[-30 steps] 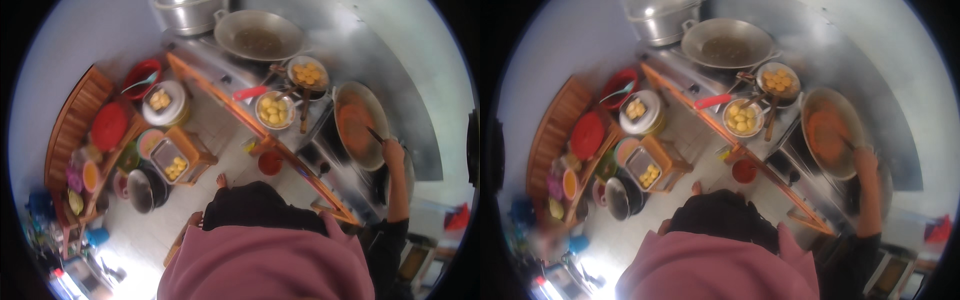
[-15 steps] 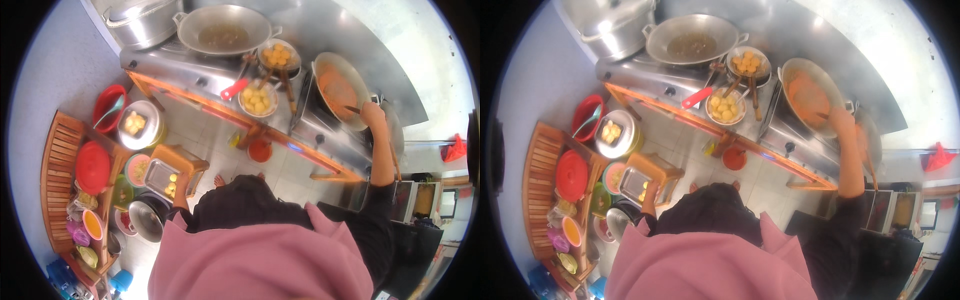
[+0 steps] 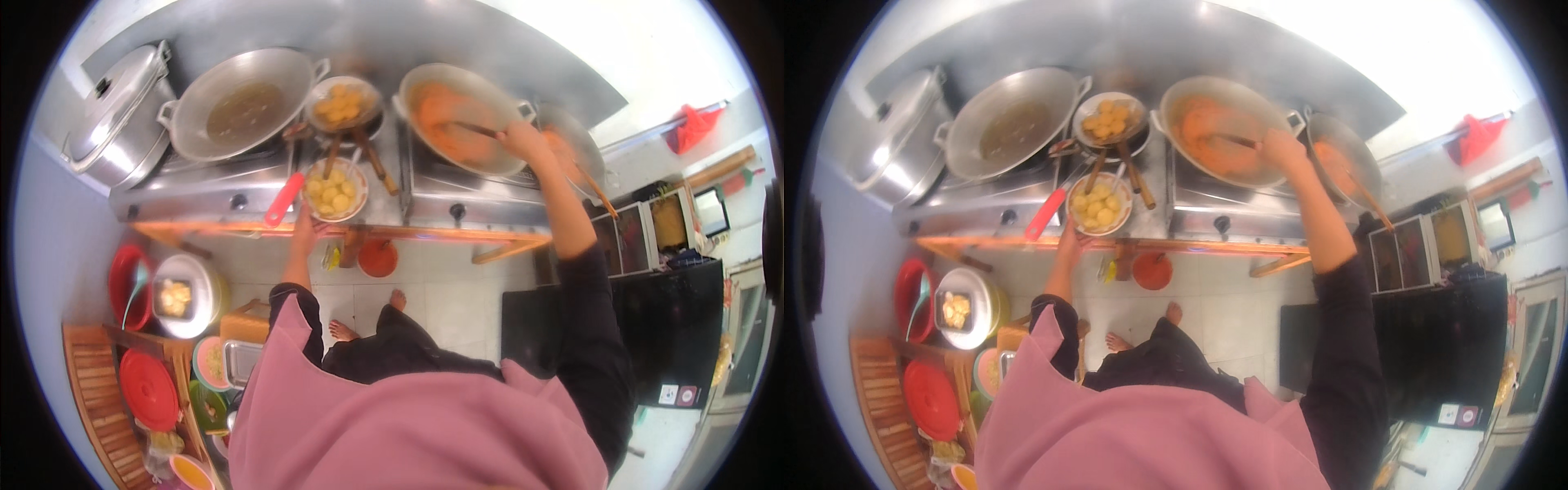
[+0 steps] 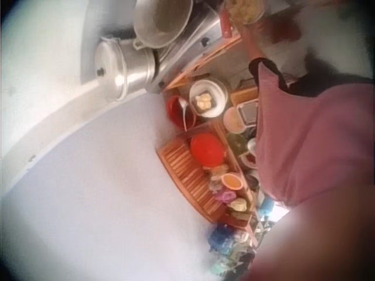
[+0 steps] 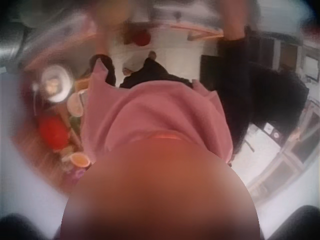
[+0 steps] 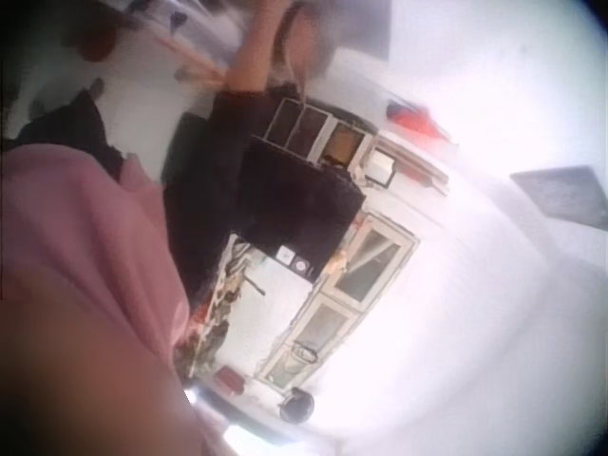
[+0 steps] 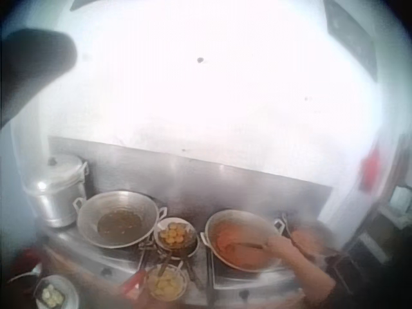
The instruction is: The person prepares and cooks food in a kitchen. They retrieve a cutting board and knife, stir a red sauce in a wok, and deep-fry round dough balls in a second wok, transferring the fried items to a plate. They also add sliced potatoes to the hot oil.
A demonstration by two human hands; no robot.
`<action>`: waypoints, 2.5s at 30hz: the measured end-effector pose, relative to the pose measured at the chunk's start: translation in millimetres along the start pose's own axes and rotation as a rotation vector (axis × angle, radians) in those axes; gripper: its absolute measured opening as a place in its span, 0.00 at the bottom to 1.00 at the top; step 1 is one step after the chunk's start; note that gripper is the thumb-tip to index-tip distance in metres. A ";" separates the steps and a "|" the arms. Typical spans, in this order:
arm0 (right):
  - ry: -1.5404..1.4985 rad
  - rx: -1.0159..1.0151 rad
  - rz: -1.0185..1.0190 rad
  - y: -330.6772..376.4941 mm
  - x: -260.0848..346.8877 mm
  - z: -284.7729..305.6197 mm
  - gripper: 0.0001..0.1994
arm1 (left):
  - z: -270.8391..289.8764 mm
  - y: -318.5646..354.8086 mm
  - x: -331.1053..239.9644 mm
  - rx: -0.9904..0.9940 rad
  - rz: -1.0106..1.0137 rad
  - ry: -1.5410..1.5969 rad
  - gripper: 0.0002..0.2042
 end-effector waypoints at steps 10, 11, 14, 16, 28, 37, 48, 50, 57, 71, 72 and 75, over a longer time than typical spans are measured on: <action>-0.134 -0.022 -0.052 7.3 14.3 -4.7 0.14 | 16.1 -51.4 17.4 -0.023 -0.083 -0.156 0.45; -0.167 -0.090 -0.089 3.7 18.0 -8.5 0.15 | 16.6 -50.9 18.3 -0.070 -0.071 -0.166 0.45; -0.235 -0.053 -0.002 -5.6 24.8 -19.8 0.14 | 9.5 -35.4 25.3 -0.148 -0.005 -0.184 0.42; -0.273 -0.057 0.115 -5.7 13.2 -11.3 0.13 | 1.0 -16.5 30.4 -0.188 -0.023 -0.107 0.39; -0.203 -0.011 0.343 -14.0 -33.0 17.0 0.12 | -10.5 73.0 59.5 -0.345 -0.107 -0.039 0.37; -0.257 -0.101 0.187 -10.6 -17.0 -7.8 0.14 | -8.1 176.5 58.8 -0.562 -0.126 0.167 0.37; -0.102 -0.081 0.199 -18.2 -27.5 10.5 0.12 | 14.9 241.5 39.6 -0.693 -0.194 0.168 0.38; -0.069 0.013 0.240 -17.6 -33.7 23.1 0.12 | 16.2 250.0 37.2 -0.692 -0.213 0.207 0.39; 0.226 -0.129 0.249 -5.2 -38.3 36.5 0.09 | 24.0 269.7 38.5 -0.691 -0.265 0.267 0.38; 0.376 -0.242 0.293 14.3 1.1 16.5 0.08 | 57.5 304.0 36.9 -0.695 -0.249 0.292 0.40; 0.398 -0.224 0.288 14.6 3.7 15.4 0.08 | 61.0 305.0 37.6 -0.697 -0.240 0.263 0.40; 0.385 -0.236 0.338 20.3 11.3 13.6 0.08 | 72.9 310.5 41.4 -0.742 -0.229 0.265 0.40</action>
Point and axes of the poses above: each hand's wrist, its own y-axis away from the middle knuckle, its own z-axis out of the back of the hand, x = y × z, the point moved 3 cm from there along -y, towards the middle knuckle, and after that the axes turned 3 degrees about -y, right-handed, at the moved point
